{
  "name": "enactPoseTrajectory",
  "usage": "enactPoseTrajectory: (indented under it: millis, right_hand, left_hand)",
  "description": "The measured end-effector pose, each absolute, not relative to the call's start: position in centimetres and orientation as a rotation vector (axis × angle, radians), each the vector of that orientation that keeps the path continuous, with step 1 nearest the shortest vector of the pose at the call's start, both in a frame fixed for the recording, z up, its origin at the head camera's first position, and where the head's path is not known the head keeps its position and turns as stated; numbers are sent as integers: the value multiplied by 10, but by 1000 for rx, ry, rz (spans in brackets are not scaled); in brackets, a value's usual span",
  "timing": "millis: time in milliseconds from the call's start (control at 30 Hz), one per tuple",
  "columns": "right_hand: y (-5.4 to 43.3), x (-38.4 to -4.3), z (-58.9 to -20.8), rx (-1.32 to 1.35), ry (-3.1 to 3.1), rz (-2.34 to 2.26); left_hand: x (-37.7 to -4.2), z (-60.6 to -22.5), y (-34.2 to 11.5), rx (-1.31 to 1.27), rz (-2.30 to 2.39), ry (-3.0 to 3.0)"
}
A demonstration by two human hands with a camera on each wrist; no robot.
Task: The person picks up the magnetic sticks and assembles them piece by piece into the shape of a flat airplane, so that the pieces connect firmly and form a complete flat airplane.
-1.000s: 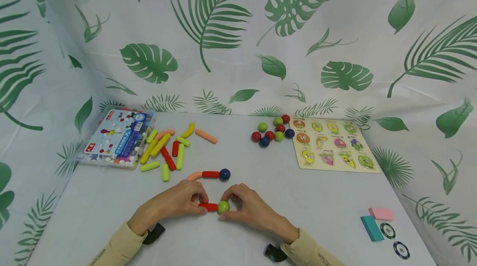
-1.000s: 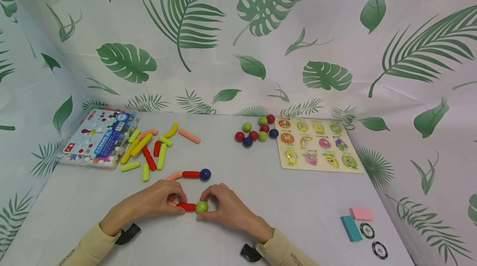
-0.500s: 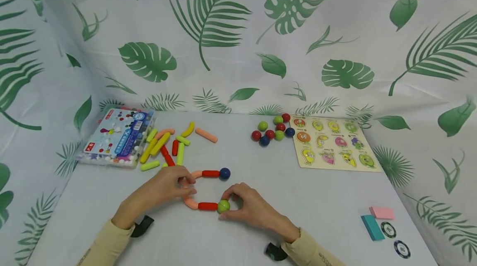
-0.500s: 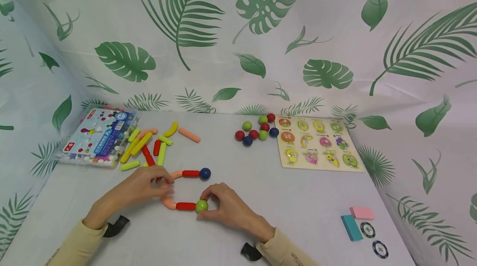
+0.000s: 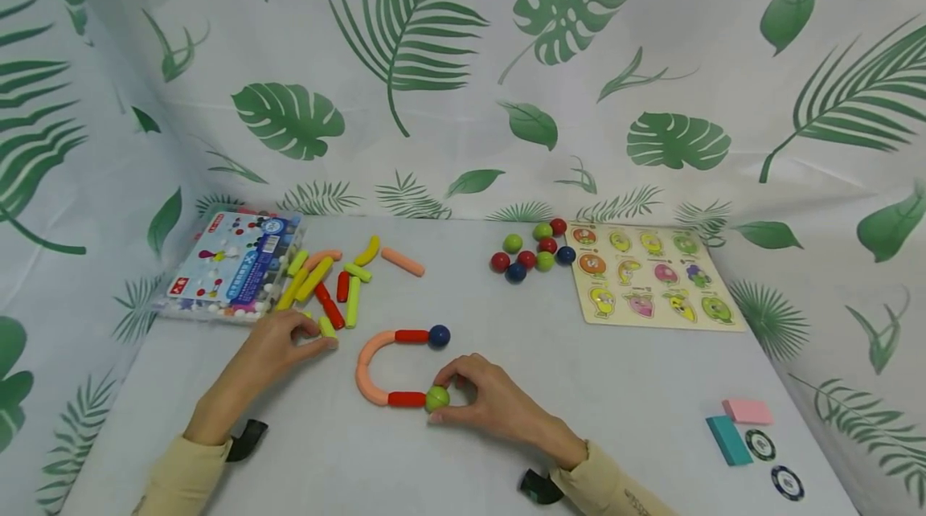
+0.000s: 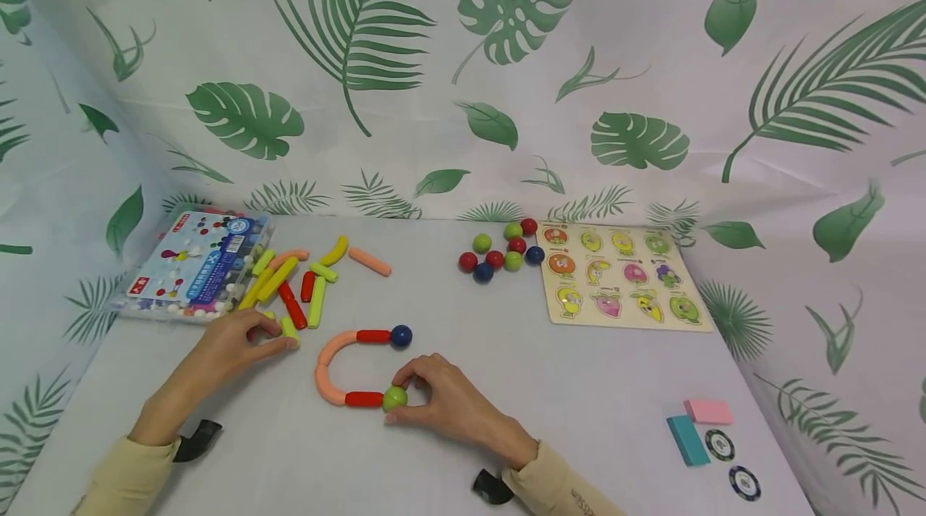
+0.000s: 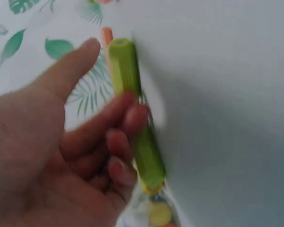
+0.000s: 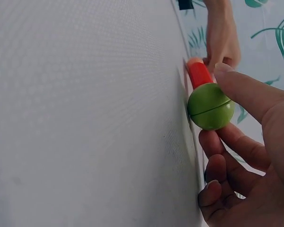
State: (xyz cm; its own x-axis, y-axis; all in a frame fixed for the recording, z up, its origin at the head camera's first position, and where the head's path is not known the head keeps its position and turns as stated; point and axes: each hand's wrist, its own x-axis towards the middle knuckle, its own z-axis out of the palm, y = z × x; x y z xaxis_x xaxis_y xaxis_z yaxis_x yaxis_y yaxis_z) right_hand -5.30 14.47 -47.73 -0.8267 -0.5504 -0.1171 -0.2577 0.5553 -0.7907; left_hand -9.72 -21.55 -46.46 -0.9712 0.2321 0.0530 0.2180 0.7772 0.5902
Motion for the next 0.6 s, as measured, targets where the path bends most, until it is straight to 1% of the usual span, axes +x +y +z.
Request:
enactPoseTrajectory:
  millis: [333,600]
  right_hand:
    - [147,-52,-477,-691,2461,-1184]
    - [159,-56,-478,-613,2465,-1196]
  left_hand:
    - [-101,-459,-196,177,888,2920]
    - [-102,-456,-188,139,884,2884]
